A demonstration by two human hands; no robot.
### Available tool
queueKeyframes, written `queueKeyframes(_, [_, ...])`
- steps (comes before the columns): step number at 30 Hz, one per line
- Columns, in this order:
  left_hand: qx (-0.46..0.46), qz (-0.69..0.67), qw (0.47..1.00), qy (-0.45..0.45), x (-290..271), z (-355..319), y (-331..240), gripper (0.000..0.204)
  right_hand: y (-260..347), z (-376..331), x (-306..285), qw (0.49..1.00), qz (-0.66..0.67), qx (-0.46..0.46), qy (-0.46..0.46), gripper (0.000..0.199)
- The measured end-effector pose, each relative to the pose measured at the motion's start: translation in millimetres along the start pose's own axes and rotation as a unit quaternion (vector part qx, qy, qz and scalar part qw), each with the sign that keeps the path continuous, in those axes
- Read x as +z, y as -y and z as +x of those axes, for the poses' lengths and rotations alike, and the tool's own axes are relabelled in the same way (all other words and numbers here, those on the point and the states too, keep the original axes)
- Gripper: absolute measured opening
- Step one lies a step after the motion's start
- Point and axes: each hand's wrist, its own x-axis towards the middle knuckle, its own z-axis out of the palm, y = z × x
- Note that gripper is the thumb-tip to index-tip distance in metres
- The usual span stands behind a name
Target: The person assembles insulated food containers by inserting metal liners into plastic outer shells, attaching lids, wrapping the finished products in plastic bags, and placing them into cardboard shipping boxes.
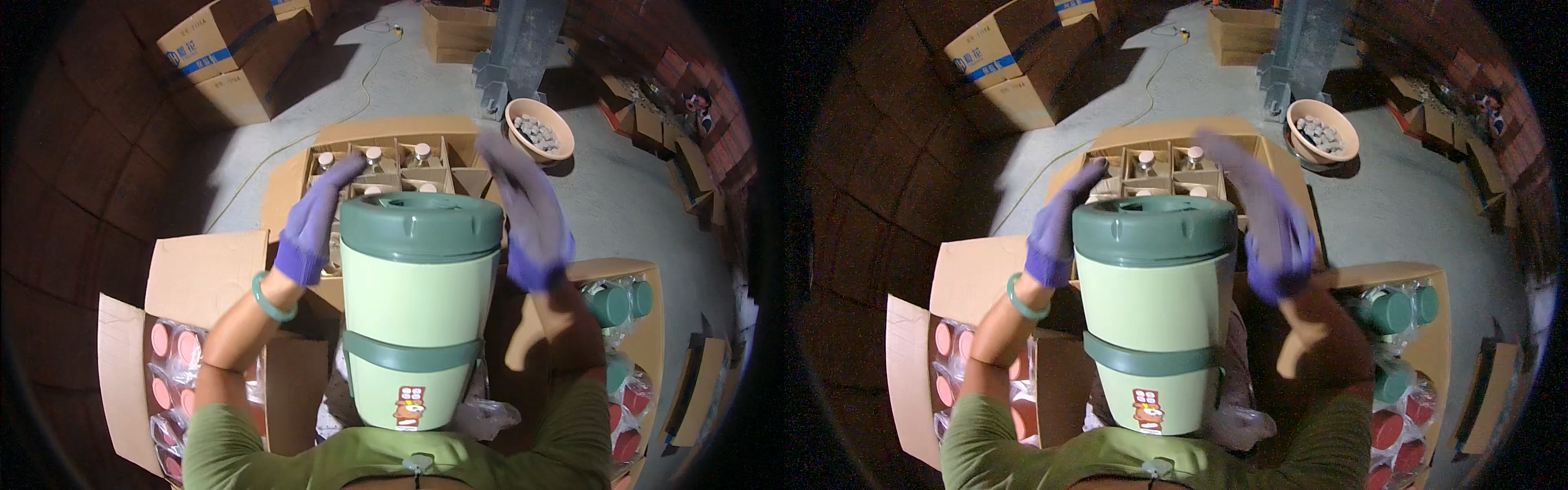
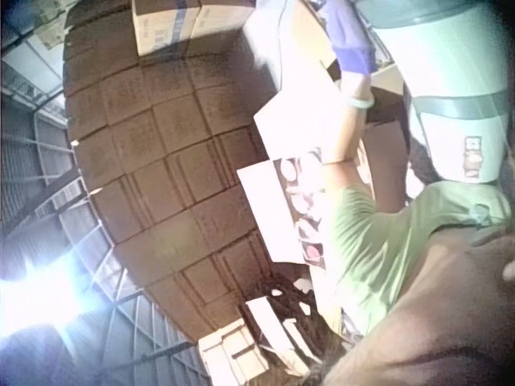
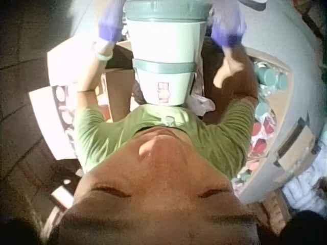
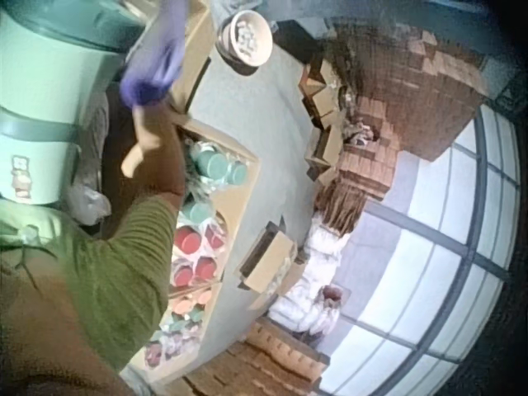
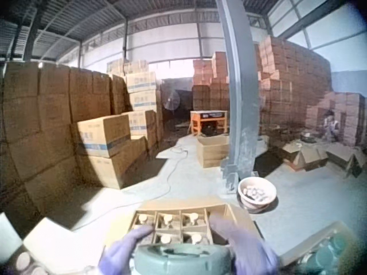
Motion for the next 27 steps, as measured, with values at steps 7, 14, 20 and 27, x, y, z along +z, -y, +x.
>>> queueKeyframes(7, [-0.359,-0.421,0.831,0.057,15,20,-16,0.075,11,20,2,0.986,-0.025,-0.094,0.132,0.043])
queueKeyframes(14, [-0.255,-0.481,0.831,0.112,12,12,-6,0.086,-7,0,-2,0.985,-0.069,-0.101,0.120,0.032])
queueKeyframes(20, [-0.010,-0.190,0.981,0.038,13,23,-20,0.073,-2,8,-4,0.984,0.062,0.088,0.142,0.047])
queueKeyframes(27, [0.000,-0.068,0.997,0.042,10,24,-28,0.062,7,13,-6,0.993,-0.032,-0.007,0.114,0.043])
